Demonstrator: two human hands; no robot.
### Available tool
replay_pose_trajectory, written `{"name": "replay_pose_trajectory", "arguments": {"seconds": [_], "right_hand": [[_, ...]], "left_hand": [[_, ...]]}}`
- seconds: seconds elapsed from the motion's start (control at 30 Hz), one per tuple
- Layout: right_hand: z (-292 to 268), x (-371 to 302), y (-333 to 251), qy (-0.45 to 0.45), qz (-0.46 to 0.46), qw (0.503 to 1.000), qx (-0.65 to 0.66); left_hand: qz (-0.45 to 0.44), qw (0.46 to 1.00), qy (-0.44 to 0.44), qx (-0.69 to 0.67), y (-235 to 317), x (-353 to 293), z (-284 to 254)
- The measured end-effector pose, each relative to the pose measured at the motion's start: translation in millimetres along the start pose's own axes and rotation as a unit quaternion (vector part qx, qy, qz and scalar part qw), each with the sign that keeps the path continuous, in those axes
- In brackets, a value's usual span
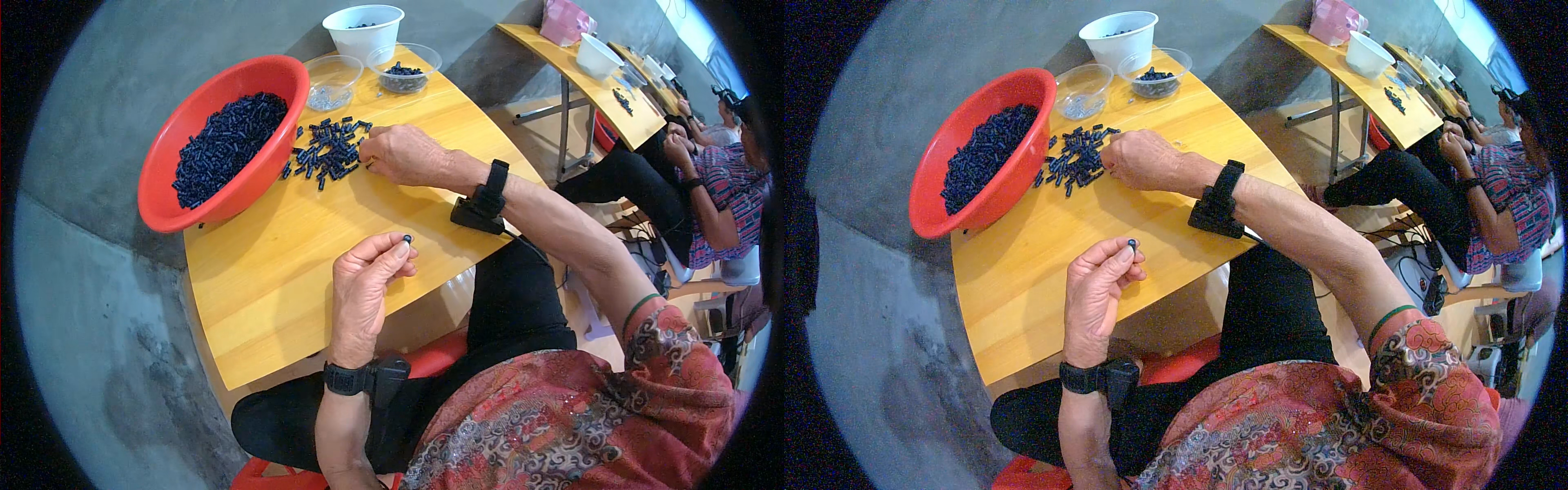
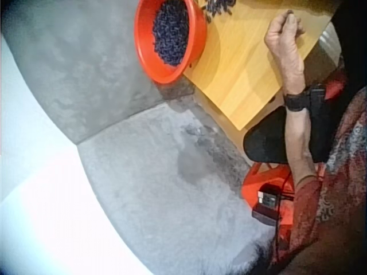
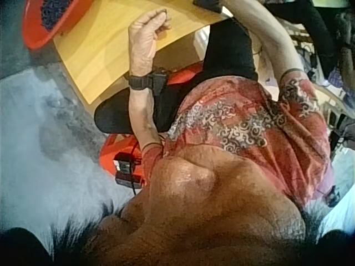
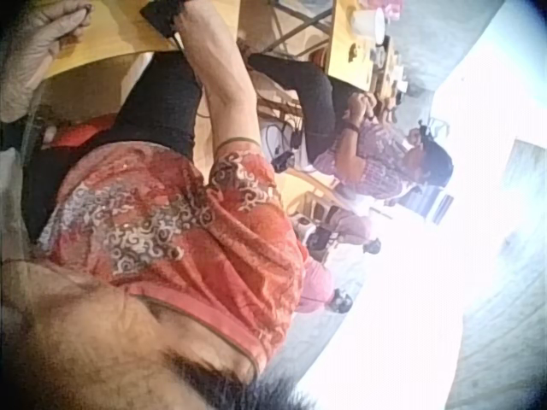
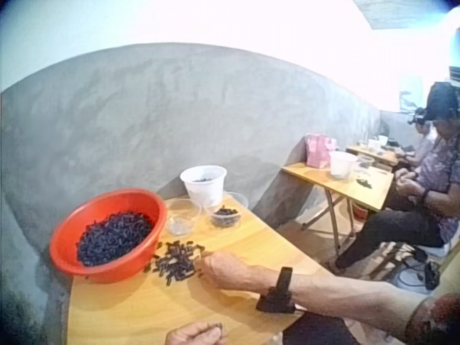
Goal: Assembling small black and grey plastic or rubber components at a table in a manufacturing setting.
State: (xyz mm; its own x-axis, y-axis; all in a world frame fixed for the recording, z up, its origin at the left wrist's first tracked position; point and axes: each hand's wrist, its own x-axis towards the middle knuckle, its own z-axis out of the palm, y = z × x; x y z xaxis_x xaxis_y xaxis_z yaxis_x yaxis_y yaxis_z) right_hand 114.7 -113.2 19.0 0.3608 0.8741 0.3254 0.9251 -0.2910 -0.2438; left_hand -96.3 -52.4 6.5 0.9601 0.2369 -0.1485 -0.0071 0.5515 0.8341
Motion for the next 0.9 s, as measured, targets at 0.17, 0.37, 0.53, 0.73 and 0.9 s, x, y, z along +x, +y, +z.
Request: {"name": "replay_pose_trajectory", "arguments": {"seconds": [0.17, 0.37, 0.53, 0.73, 0.9], "right_hand": [[3.5, 0.0, 5.1, 0.007, -0.010, 1.000, 0.013], [6.2, -1.7, 7.5, -0.004, -0.008, 1.000, -0.010], [4.6, -6.2, 2.7, -0.011, -0.008, 1.000, -0.024], [0.9, -9.7, -2.5, 0.016, 0.012, 0.999, 0.031], [-20.5, -22.9, -28.4, 0.036, 0.018, 0.983, 0.180]], "left_hand": [[0.000, 1.000, -0.003, 0.001, -1.1, 0.9, -0.6], [0.001, 1.000, 0.000, -0.002, -1.7, 1.5, 0.0], [-0.006, 1.000, 0.006, -0.002, 0.1, 0.2, -1.1], [-0.001, 1.000, 0.014, -0.010, 0.8, 0.6, -1.3], [0.011, 1.000, 0.022, 0.006, 3.0, -0.1, -3.3]]}}
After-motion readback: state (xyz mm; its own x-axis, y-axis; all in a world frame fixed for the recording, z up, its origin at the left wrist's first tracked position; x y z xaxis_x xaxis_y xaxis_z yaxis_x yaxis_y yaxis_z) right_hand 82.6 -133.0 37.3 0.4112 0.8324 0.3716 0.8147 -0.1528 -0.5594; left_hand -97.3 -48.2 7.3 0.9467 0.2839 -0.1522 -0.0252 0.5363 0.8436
